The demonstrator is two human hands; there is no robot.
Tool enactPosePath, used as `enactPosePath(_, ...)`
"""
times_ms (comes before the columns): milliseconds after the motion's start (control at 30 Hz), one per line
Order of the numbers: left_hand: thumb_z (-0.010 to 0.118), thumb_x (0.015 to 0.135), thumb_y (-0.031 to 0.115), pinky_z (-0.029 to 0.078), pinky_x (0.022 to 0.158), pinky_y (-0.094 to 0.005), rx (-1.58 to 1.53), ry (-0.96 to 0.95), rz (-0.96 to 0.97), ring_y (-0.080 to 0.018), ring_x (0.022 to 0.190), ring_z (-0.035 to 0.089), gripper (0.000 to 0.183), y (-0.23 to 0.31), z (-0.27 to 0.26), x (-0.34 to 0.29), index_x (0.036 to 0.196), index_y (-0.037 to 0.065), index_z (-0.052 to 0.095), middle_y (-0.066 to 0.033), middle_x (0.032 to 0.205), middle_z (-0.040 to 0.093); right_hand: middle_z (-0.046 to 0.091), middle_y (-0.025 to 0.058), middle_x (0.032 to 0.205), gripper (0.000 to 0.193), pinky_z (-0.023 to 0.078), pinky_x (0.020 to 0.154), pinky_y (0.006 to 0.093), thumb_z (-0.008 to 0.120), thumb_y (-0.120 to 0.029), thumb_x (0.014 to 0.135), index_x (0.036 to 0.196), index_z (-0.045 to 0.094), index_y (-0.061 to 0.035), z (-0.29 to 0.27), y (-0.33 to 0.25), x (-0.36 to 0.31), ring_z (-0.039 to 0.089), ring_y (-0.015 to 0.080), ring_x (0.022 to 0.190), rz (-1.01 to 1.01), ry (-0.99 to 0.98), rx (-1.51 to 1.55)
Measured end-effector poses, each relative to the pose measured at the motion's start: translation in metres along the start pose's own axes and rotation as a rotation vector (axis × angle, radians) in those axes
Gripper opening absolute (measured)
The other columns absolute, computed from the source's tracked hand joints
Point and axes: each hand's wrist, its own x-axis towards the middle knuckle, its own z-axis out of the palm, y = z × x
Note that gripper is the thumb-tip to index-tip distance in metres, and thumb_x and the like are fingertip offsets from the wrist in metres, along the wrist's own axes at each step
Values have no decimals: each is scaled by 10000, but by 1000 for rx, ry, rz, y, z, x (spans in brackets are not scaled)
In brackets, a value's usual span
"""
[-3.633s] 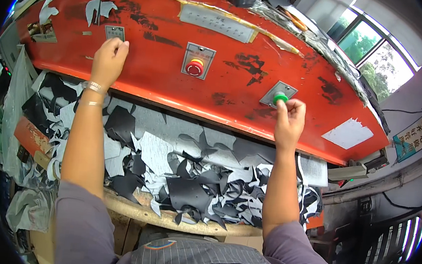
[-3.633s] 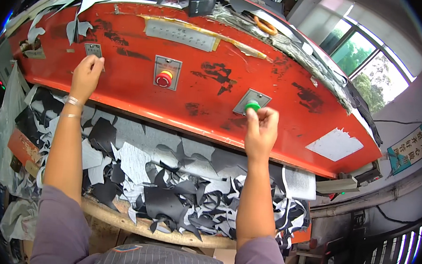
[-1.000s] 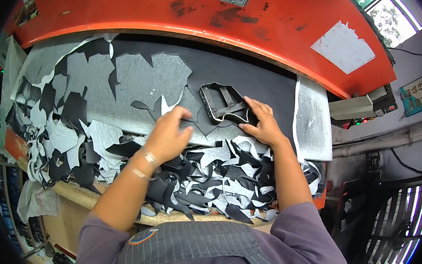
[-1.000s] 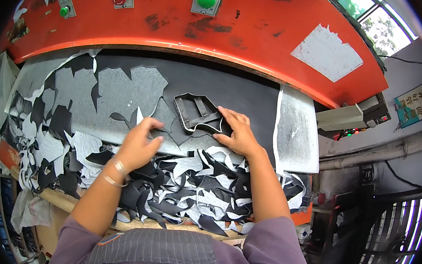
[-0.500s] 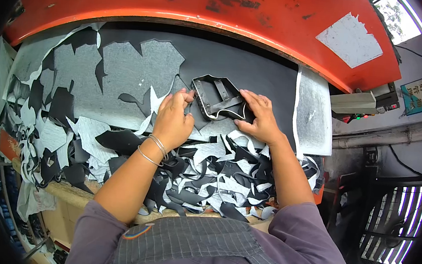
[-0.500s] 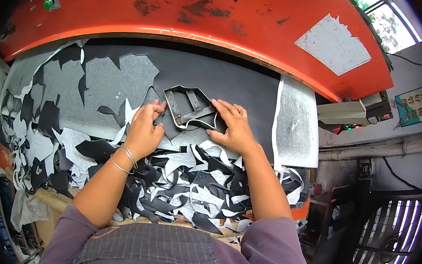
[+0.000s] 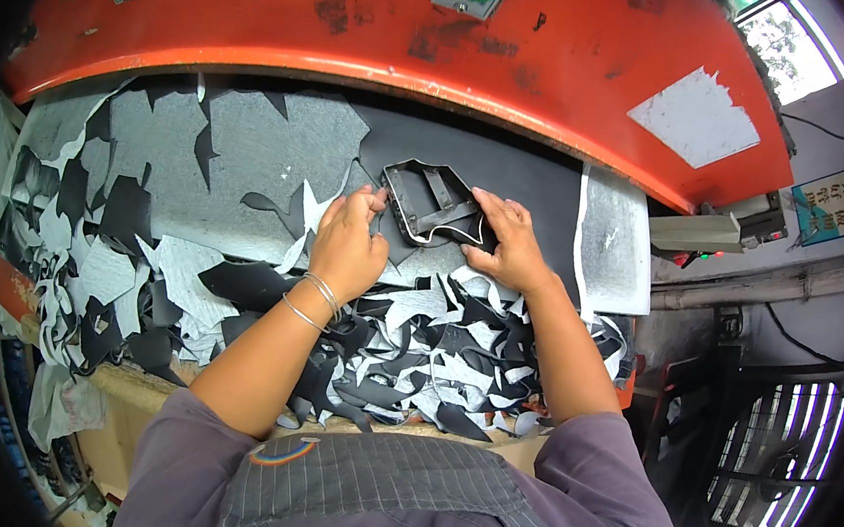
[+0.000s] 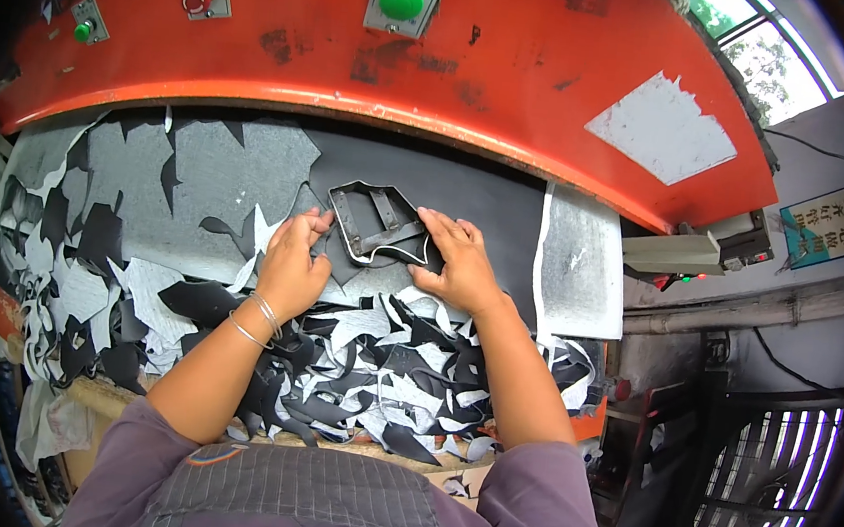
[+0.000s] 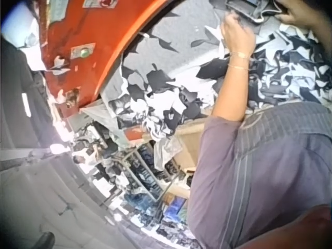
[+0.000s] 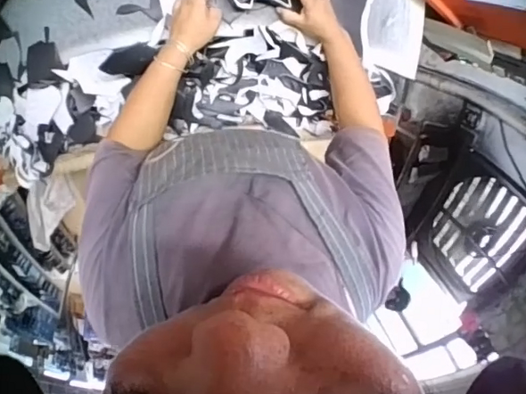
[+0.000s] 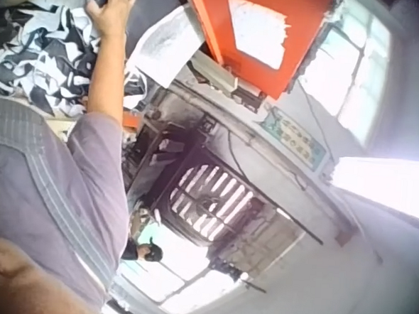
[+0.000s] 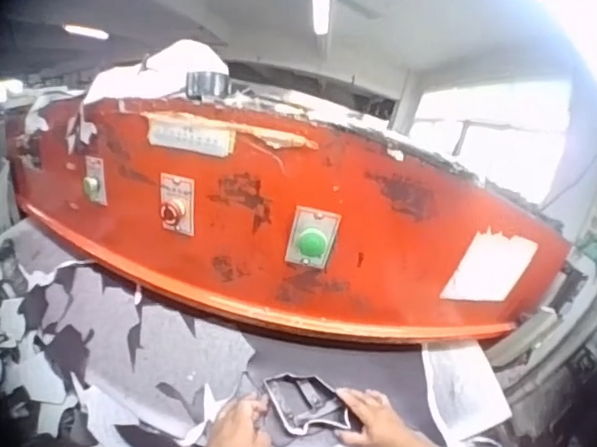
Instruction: The person is using a die-cutting machine to cut out shoe components from sheets of material.
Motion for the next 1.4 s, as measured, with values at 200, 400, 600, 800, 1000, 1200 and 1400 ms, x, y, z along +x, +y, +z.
enactPosePath(200,633,810,62,363,1040,-337,-483,109,-120,-261,1254,479,362,-20,-70,-22,1162,66,553,-180,1315,531,296,172,1506,842,181,1089,576,653,-463,812,1468,276,-94,11,-41,-58,282,287,1400,349,117,-140)
enactPosePath(400,541,937,123,445,904,-278,-188,573,-271,-135,998,584,158,-127,-267,-70,1019,13,618,-74,1066,646,399,280,1381,747,257,1052,522,703,-379,795,1391,398,-47,12,-101,-121,375,409,1271,430,312,-325)
enactPosePath(600,540,964,227,450,814,-268,-237,1082,24,-128,852,580,249,-70,-342,-25,900,-3,611,-42,885,640,606,90,903,466,497,626,268,758,-102,777,1166,519,-8,-90,-219,12,602,151,725,-12,799,287)
enactPosePath(800,528,965,274,411,658,-283,98,605,-52,-124,684,487,333,-56,-385,-18,772,5,555,-55,734,547,602,100,670,244,466,542,298,694,-163,851,909,501,-26,-108,-228,66,586,186,567,189,756,336)
enactPosePath(1000,690,807,169,477,648,-318,-135,32,-116,-177,676,591,150,20,-250,-130,790,37,622,-76,755,617,629,160,816,409,494,685,449,708,-449,784,912,619,-71,-49,-257,-65,629,359,795,244,-135,123)
enactPosePath(1200,791,673,253,483,731,-371,118,-294,230,-279,885,573,398,109,-138,-211,974,52,623,-97,902,585,591,105,946,488,481,790,391,797,-255,630,1041,623,-57,-6,-277,-156,582,305,924,103,-119,-131)
enactPosePath(1400,770,628,170,446,769,-395,255,-229,162,-294,886,532,341,126,-112,-219,904,52,609,-102,870,550,585,121,907,406,497,773,378,808,-170,577,900,595,-51,-2,-258,-158,589,290,895,109,-107,-121)
